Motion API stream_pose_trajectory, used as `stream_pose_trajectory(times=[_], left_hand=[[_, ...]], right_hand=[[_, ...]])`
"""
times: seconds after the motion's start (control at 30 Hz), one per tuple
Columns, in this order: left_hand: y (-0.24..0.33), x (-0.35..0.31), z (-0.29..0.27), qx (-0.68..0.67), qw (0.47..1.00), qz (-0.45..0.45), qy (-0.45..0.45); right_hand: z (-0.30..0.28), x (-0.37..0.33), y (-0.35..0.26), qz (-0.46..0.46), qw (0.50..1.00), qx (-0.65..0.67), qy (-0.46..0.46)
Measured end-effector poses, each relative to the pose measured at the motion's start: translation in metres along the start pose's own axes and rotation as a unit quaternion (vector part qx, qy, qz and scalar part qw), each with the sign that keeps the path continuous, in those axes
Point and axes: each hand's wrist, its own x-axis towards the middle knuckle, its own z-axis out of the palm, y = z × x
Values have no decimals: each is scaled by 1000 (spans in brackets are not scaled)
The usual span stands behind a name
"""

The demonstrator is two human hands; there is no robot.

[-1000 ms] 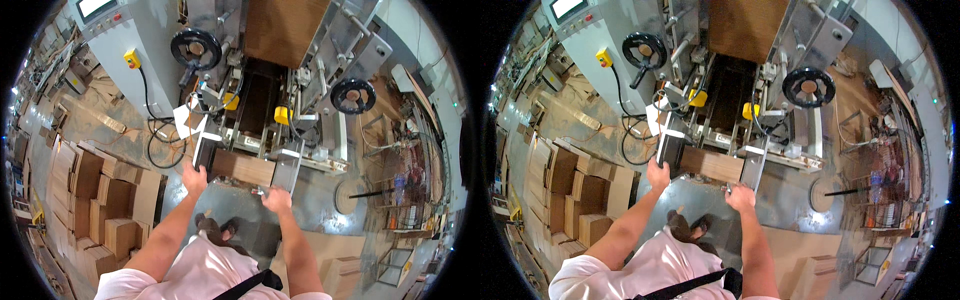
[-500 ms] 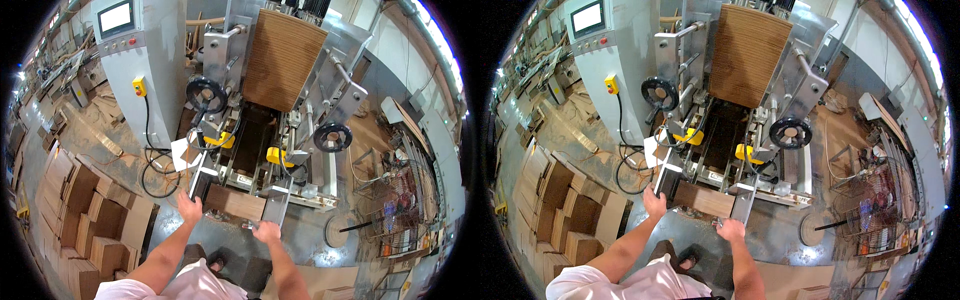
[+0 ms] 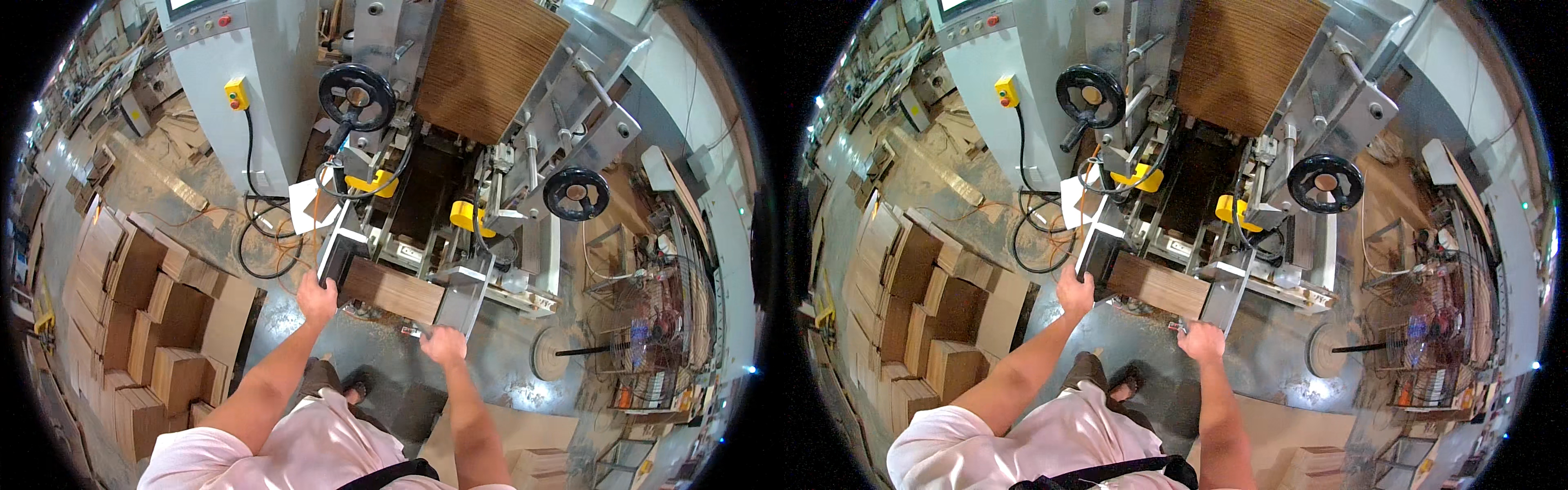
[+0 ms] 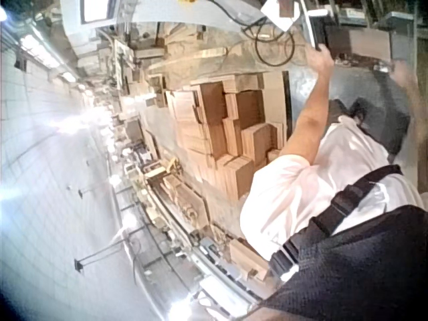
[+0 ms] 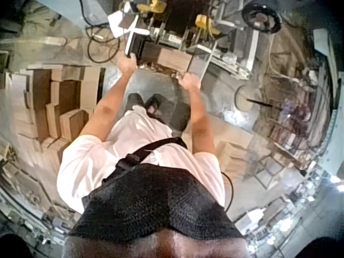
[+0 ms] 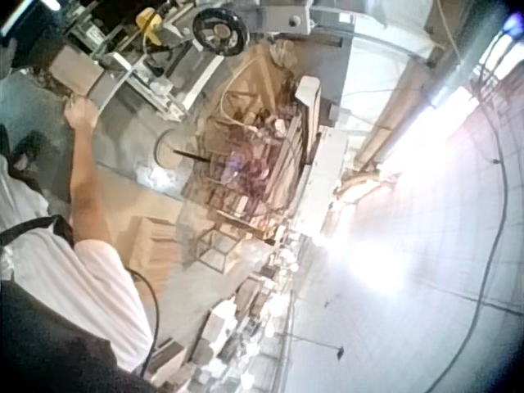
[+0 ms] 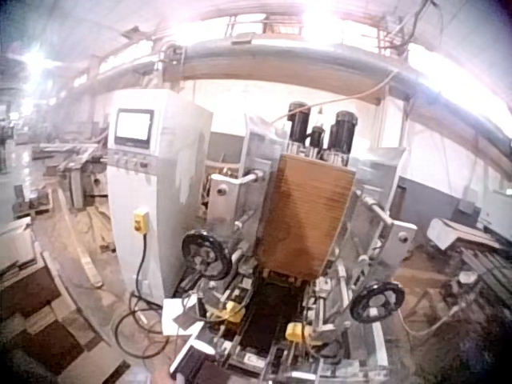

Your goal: The person feeds stacks of wooden boards into a processing machine and then carries another stack of boards to place them on a workbench.

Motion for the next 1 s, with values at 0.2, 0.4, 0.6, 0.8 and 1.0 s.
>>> stream_pose_trajectory(times=[0.2, 0.4, 0.6, 0.8, 1.0], left_hand=[[-4, -2, -3, -5, 1000, -17, -24], [26, 3, -18, -6, 996, -35, -82], [-63, -10, -37, -207, 974, -19, -91], [-214, -182, -165, -211, 929, -210, -220], [-407, -458, -319, -68, 729, -681, -30]], right_hand=[[6, 4, 1, 26, 997, -25, -69], [6, 4, 12, 41, 999, -13, -23], [6, 11, -11, -11, 1000, -2, 0], [28, 4, 3, -71, 997, -23, 12], [64, 7, 24, -72, 977, -167, 111]])
